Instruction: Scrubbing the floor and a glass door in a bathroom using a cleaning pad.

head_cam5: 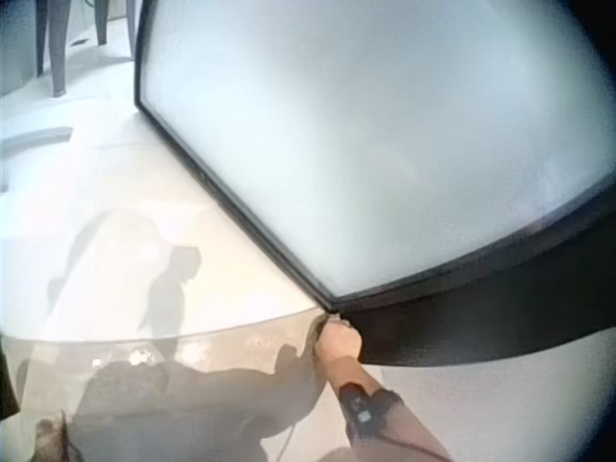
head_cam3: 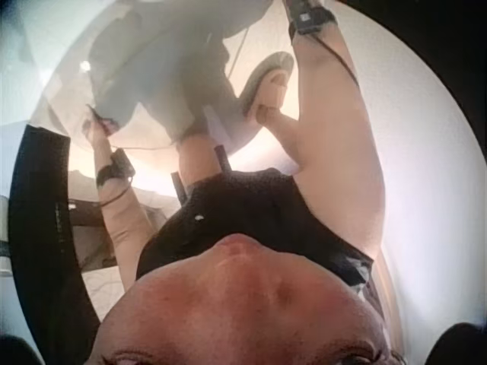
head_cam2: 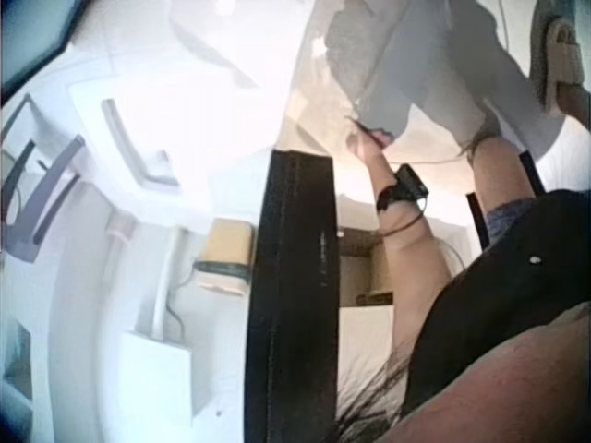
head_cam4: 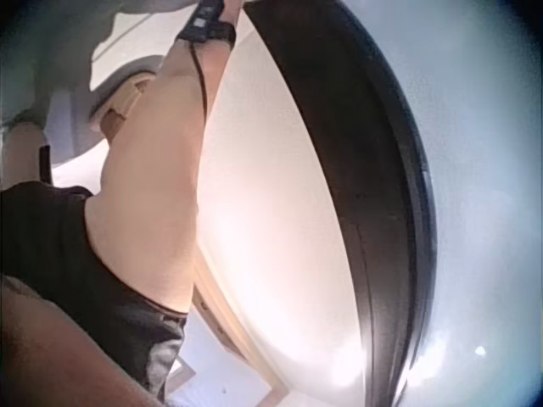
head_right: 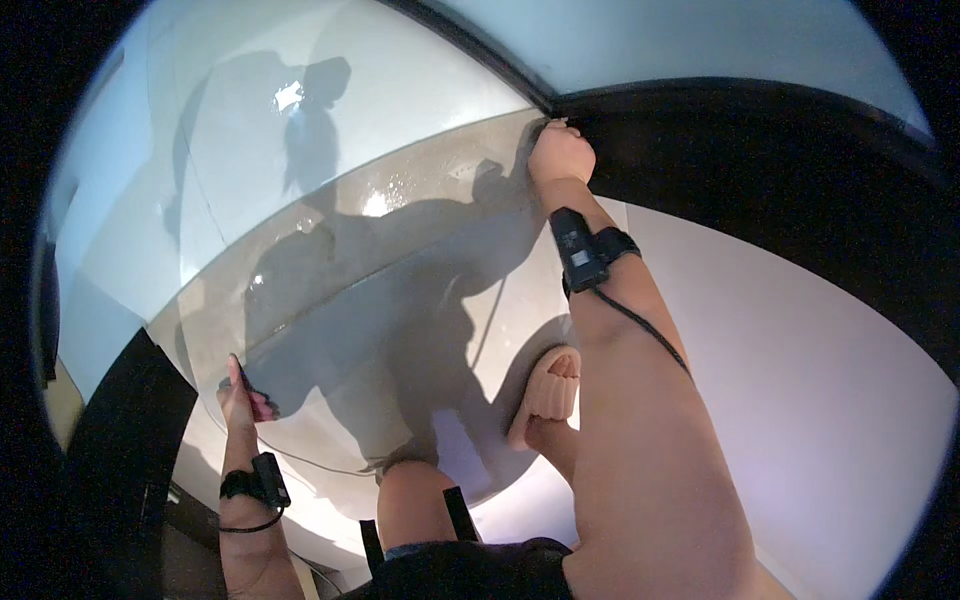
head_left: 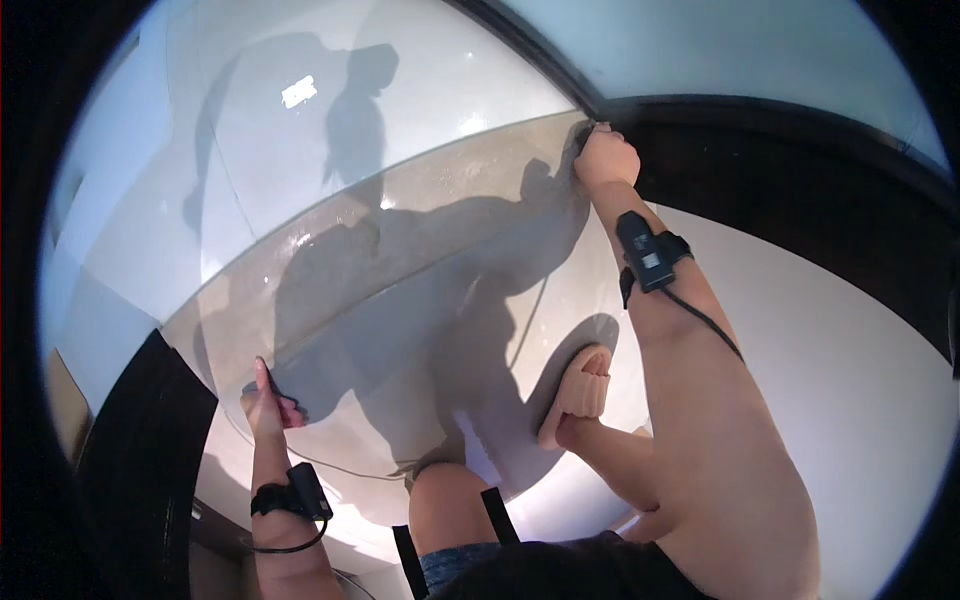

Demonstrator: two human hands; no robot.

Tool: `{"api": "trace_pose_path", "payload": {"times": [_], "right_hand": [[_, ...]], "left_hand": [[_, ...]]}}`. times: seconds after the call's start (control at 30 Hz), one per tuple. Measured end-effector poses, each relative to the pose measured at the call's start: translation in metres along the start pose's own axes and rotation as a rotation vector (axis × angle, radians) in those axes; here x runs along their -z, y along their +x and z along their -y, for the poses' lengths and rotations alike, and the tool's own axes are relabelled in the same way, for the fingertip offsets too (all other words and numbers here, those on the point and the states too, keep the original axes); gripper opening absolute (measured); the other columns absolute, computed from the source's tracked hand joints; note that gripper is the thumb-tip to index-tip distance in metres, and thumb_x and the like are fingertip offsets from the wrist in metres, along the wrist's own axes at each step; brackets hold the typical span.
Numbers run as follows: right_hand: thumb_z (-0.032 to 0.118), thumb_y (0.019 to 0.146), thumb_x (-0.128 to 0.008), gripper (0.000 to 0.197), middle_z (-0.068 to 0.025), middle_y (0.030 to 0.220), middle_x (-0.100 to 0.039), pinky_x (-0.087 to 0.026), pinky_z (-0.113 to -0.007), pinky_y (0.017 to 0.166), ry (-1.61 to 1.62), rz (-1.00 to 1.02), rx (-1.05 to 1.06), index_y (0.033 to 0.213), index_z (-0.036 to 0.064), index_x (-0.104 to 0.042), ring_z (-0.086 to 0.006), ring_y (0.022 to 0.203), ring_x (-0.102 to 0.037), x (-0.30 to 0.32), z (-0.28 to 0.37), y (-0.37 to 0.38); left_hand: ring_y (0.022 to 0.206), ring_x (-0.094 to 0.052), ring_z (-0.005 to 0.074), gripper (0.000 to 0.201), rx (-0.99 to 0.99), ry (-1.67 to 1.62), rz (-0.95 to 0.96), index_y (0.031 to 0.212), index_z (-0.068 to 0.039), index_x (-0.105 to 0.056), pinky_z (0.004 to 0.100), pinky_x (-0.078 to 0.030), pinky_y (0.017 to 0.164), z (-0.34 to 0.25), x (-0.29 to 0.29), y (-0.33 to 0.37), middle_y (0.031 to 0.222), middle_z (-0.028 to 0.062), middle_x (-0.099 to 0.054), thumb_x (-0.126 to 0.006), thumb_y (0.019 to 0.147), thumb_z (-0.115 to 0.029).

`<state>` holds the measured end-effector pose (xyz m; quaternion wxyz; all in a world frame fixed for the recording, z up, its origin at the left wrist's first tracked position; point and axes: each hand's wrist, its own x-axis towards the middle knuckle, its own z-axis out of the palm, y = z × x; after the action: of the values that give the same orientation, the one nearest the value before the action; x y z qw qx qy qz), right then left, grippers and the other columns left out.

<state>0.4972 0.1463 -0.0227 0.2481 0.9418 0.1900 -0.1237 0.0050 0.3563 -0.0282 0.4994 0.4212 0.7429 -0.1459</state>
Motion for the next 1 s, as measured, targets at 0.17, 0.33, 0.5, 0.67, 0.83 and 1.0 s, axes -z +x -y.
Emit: {"api": "trace_pose_path", "payload": {"times": [0.17,0.33,0.5,0.67,0.83,1.0], "right_hand": [[0.014,0.078,-0.054,0.024,-0.0182,0.095,-0.061,-0.053,-0.037,0.072,-0.067,0.011,0.058,0.097,0.0001,-0.056,-0.0303,0.088,-0.063,-0.015,-0.013,-0.019],[0.014,0.083,-0.048,0.02,-0.0169,0.096,-0.061,-0.053,-0.036,0.072,-0.133,0.034,-0.114,0.097,0.0007,-0.053,-0.0302,0.087,-0.063,-0.026,-0.01,-0.043],[0.014,0.084,-0.046,0.02,-0.0158,0.098,-0.058,-0.05,-0.037,0.076,-0.022,-0.071,-0.223,0.098,0.0023,-0.052,-0.0292,0.094,-0.059,-0.022,-0.009,-0.046],[0.023,0.076,-0.06,0.033,-0.0188,0.107,-0.051,-0.043,-0.043,0.085,0.133,-0.118,-0.13,0.1,0.0025,-0.052,-0.0328,0.104,-0.05,-0.012,0.003,-0.097],[0.022,0.067,-0.07,0.049,-0.0187,0.116,-0.047,-0.037,-0.048,0.086,0.322,-0.357,0.236,0.109,0.0054,-0.052,-0.0347,0.107,-0.045,-0.032,-0.034,-0.118],[0.015,0.066,-0.067,0.042,-0.0139,0.118,-0.047,-0.037,-0.047,0.083,0.008,-0.563,0.463,0.107,0.023,-0.058,-0.0334,0.104,-0.045,0.058,-0.061,-0.115]], "left_hand": [[0.029,-0.048,0.0228,0.076,0.026,-0.023,0.033,0.044,-0.003,-0.043,0.0333,-0.046,0.031,-0.007,0.003,-0.007,0.039,0.0131,-0.047,-0.046,0.073,-0.073],[0.03,-0.049,0.024,0.079,0.059,-0.014,0.029,0.045,-0.001,-0.044,0.0349,-0.047,0.032,0.002,0.004,0.0,0.04,0.0145,-0.048,-0.046,0.072,-0.075],[0.03,-0.049,0.0248,0.081,0.048,0.017,0.021,0.045,0.0,-0.045,0.0353,-0.046,0.031,-0.002,-0.001,0.003,0.04,0.015,-0.048,-0.046,0.07,-0.077],[0.03,-0.049,0.0246,0.082,0.033,0.03,-0.01,0.044,0.0,-0.045,0.035,-0.045,0.03,0.006,0.006,0.007,0.039,0.014,-0.047,-0.046,0.069,-0.078],[0.03,-0.049,0.0248,0.081,-0.035,0.028,-0.001,0.044,0.0,-0.045,0.0347,-0.044,0.031,0.001,0.003,0.007,0.039,0.0134,-0.046,-0.046,0.07,-0.077],[0.03,-0.049,0.0252,0.081,-0.013,0.039,0.002,0.046,0.001,-0.046,0.0352,-0.045,0.031,0.001,0.0,0.008,0.04,0.0142,-0.047,-0.046,0.07,-0.076]]}}
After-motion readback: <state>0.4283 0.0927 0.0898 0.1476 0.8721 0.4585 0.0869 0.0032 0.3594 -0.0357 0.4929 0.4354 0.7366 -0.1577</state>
